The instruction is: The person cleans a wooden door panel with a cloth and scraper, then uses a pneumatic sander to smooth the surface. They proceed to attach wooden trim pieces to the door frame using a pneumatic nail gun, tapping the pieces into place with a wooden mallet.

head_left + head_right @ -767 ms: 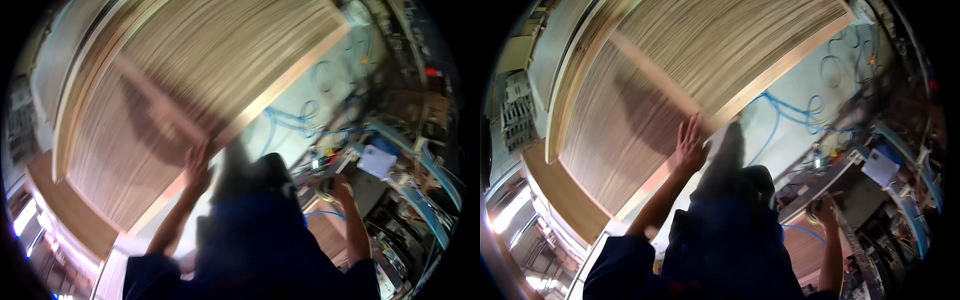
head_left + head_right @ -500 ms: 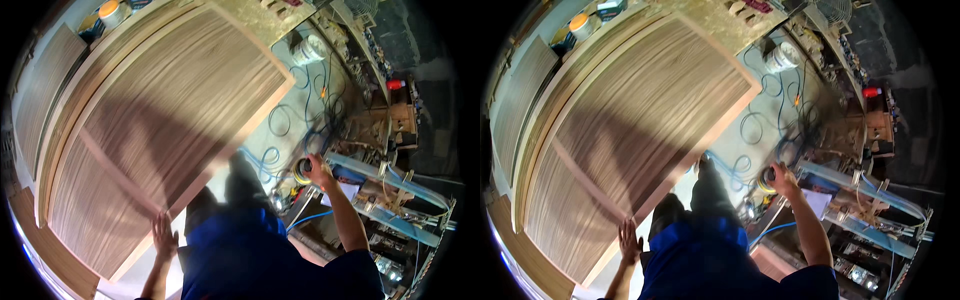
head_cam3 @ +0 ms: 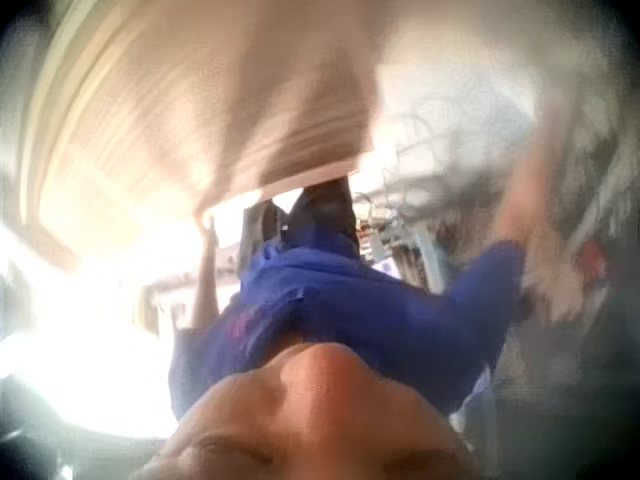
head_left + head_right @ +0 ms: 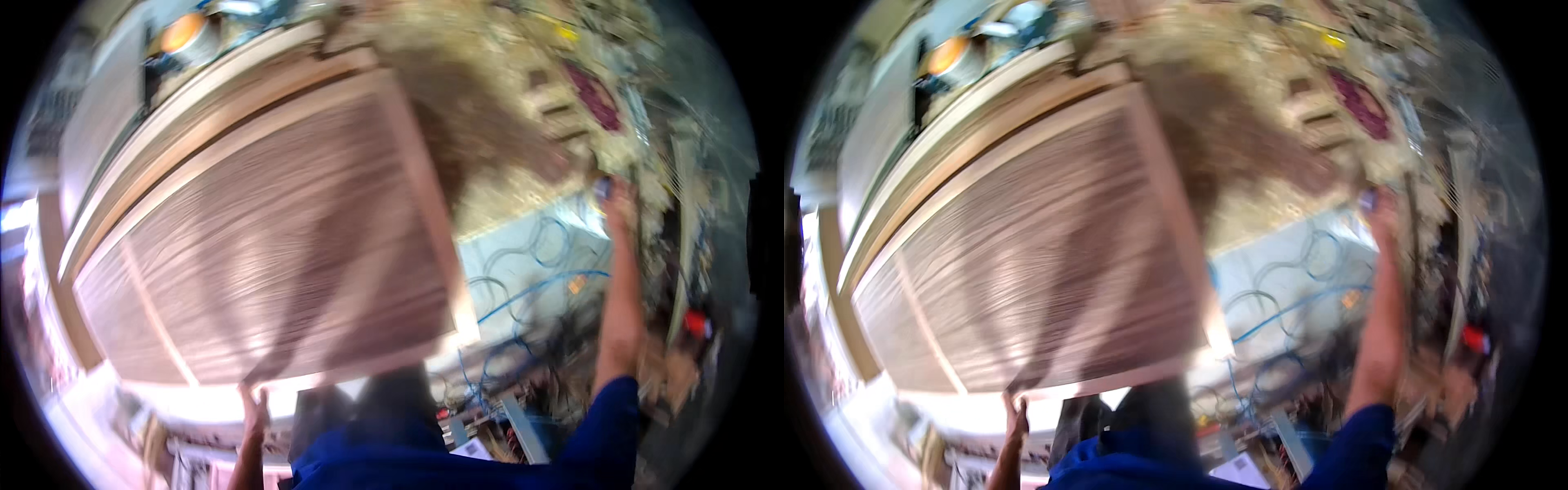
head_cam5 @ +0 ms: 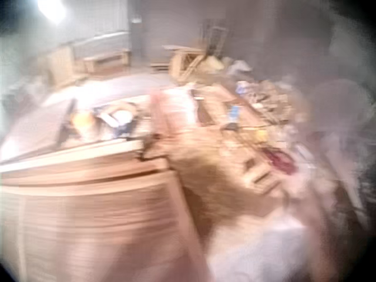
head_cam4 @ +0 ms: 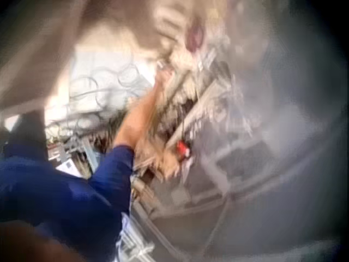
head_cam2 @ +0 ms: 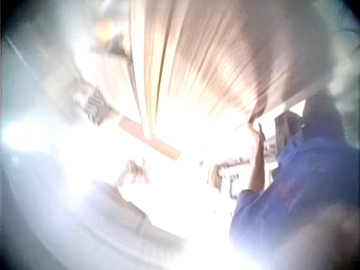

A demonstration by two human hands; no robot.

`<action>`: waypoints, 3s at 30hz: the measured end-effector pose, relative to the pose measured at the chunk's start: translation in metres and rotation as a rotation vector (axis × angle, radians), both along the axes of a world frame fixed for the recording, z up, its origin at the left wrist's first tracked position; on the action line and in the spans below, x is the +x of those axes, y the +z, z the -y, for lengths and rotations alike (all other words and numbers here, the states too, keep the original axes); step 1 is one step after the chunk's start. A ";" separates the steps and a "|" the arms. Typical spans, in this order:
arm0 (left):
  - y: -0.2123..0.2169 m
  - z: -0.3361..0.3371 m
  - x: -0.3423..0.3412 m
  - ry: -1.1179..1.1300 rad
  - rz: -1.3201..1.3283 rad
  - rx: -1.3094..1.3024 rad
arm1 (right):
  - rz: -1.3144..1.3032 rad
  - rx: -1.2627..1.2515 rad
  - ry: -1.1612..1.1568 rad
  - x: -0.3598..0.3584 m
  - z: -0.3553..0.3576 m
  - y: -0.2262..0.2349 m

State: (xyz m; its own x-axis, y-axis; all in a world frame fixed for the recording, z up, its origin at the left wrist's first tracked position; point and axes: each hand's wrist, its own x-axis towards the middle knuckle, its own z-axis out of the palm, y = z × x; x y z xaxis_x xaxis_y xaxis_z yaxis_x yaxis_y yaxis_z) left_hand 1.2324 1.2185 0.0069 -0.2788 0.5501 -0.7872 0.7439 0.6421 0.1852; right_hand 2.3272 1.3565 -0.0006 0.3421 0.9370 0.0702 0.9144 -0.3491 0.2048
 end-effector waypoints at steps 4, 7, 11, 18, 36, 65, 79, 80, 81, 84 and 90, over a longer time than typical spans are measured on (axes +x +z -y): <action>0.075 -0.026 0.122 -0.039 -0.040 0.061 | -0.137 -0.081 -0.297 0.050 -0.091 -0.025; 0.082 -0.002 0.156 -0.003 -0.048 0.091 | -0.206 0.018 -0.200 0.077 -0.126 -0.036; 0.086 0.019 0.173 0.100 -0.028 0.040 | -0.264 -0.029 -0.271 0.102 -0.164 -0.061; 0.067 0.095 0.106 0.366 0.082 -0.013 | -0.206 0.354 -0.093 0.008 -0.143 -0.047; -0.054 0.028 0.062 0.508 0.766 0.275 | -0.515 0.267 -0.216 -0.231 0.065 0.038; -0.022 -0.341 0.370 -0.213 -0.452 0.838 | -1.827 0.037 -0.041 -0.338 -0.350 0.113; -0.022 -0.339 0.368 -0.196 -0.455 0.838 | -1.951 0.661 0.203 -0.476 -0.483 0.047; -0.023 -0.339 0.368 -0.196 -0.453 0.841 | -1.934 0.667 0.211 -0.471 -0.483 0.042; -0.024 -0.339 0.368 -0.196 -0.454 0.839 | -1.900 0.677 0.233 -0.465 -0.482 0.038; -0.034 -0.338 0.367 -0.197 -0.465 0.857 | -1.879 0.673 0.243 -0.451 -0.459 0.036; -0.044 -0.332 0.361 -0.208 -0.446 0.922 | -1.738 0.227 0.244 -0.445 -0.281 0.064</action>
State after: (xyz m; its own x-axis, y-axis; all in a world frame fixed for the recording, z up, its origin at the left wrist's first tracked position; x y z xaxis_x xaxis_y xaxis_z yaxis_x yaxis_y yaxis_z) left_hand 1.5932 1.5502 -0.0370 -0.2718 0.9556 0.1137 0.9449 0.2426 0.2199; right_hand 1.8826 1.6374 0.0634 0.0225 0.9977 -0.0646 0.0335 -0.0654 -0.9973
